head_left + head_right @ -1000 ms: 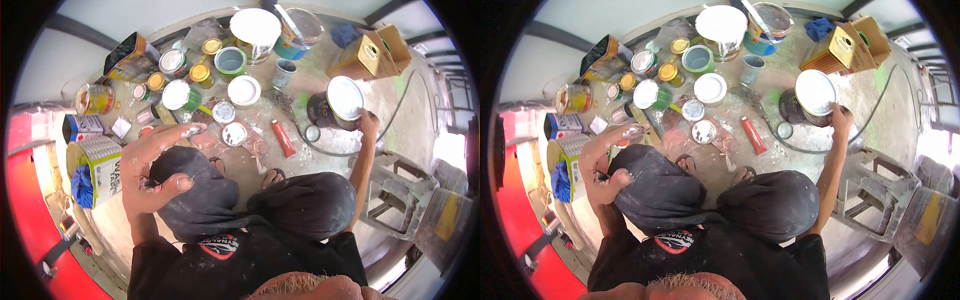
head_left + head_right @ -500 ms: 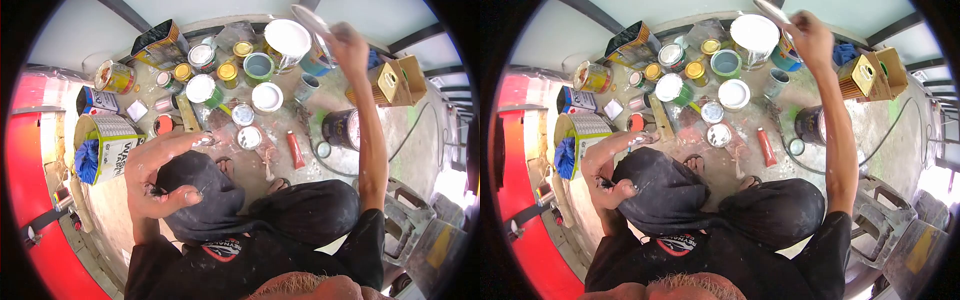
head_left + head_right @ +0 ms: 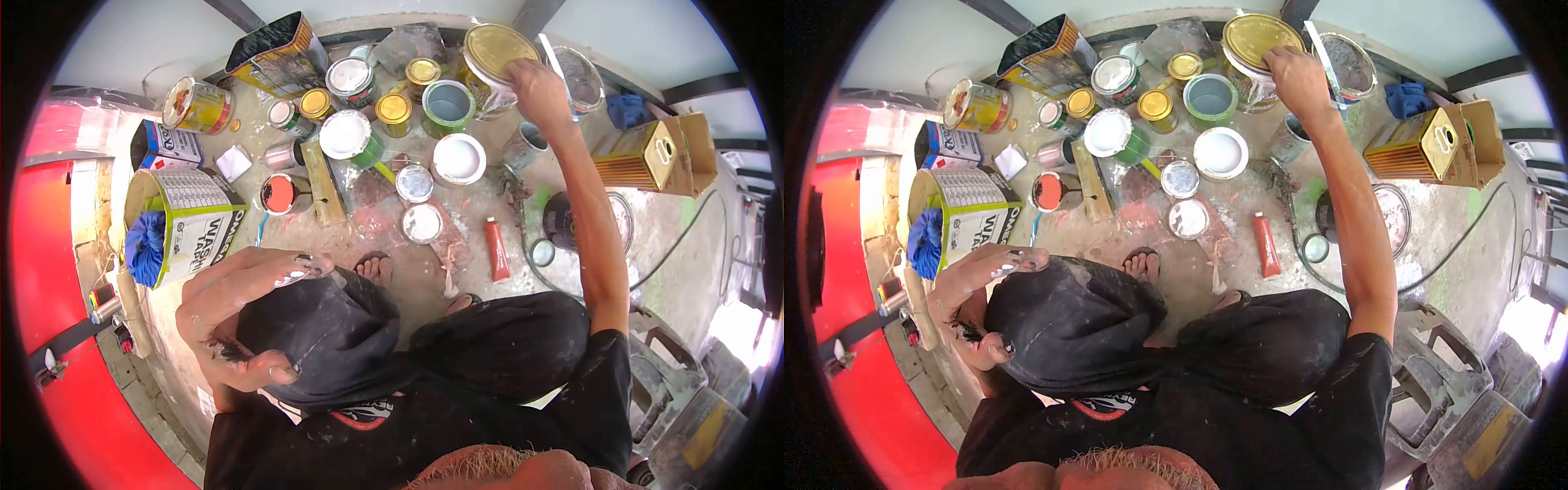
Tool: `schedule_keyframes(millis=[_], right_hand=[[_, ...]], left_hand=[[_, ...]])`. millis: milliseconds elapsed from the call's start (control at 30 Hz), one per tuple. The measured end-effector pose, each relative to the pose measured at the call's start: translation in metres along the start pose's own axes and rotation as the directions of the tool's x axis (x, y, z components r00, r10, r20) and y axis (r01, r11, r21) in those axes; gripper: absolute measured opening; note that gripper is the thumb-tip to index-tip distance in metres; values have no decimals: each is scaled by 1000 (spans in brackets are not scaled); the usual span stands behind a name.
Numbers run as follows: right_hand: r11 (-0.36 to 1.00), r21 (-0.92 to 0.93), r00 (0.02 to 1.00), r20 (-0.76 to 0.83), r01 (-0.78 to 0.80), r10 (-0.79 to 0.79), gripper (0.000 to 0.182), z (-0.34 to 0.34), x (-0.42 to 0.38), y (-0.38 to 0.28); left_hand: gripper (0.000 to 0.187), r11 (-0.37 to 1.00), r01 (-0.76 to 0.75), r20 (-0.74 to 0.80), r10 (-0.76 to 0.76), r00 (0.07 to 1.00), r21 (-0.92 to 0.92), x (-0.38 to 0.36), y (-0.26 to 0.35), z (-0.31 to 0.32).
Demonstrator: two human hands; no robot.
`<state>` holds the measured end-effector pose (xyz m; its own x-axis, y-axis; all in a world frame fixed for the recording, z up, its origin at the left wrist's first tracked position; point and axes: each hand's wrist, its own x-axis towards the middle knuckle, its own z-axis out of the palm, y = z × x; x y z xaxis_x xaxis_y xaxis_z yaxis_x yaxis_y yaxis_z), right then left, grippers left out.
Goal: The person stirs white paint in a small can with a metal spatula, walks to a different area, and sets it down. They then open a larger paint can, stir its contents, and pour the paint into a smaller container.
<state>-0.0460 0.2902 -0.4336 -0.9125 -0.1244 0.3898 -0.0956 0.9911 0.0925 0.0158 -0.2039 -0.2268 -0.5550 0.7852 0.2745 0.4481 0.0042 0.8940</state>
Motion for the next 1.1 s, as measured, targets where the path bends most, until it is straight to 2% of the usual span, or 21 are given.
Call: schedule_keyframes(millis=[167,267,300,400,433,567,667,767,833,967,1033,1100], right_hand=[[999,7,997,61,37,-37,24,7,-1,8],[991,6,977,170,-132,129,33,-2,7,-6],[980,-23,951,239,-197,197,41,-9,11,-11],[995,50,995,50,-86,84,45,16,10,-5],[992,20,988,88,-127,125,46,16,13,-8],[988,-9,982,116,-152,152,40,21,15,-13],[992,-24,985,114,-127,129,36,21,16,-21],[994,-13,988,113,-106,107,32,21,15,-25],[995,36,990,107,-97,93,30,18,13,-24],[994,60,995,63,-87,83,33,19,3,-27],[995,69,996,53,-75,72,34,22,1,-27],[990,78,988,109,-119,111,37,21,-1,-27]], left_hand=[[75,998,-58,57,59,997,-30,10,-17,-2],[78,999,-47,141,44,989,12,21,-18,-7],[77,999,-42,135,41,990,6,22,-20,-6],[76,1000,-27,125,27,992,-8,24,-24,-3],[76,1000,-21,127,23,992,-13,26,-24,-3],[75,999,-26,97,30,995,-41,24,-28,-2],[75,998,41,54,-39,998,-38,20,-24,0],[74,999,-17,174,9,985,40,25,-25,-9],[72,1000,-20,115,22,993,-16,22,-25,-2],[71,998,36,-1,-36,999,-50,13,-21,7],[72,1000,12,42,-13,999,7,15,-21,5],[73,1000,0,50,-1,999,30,14,-20,5]])
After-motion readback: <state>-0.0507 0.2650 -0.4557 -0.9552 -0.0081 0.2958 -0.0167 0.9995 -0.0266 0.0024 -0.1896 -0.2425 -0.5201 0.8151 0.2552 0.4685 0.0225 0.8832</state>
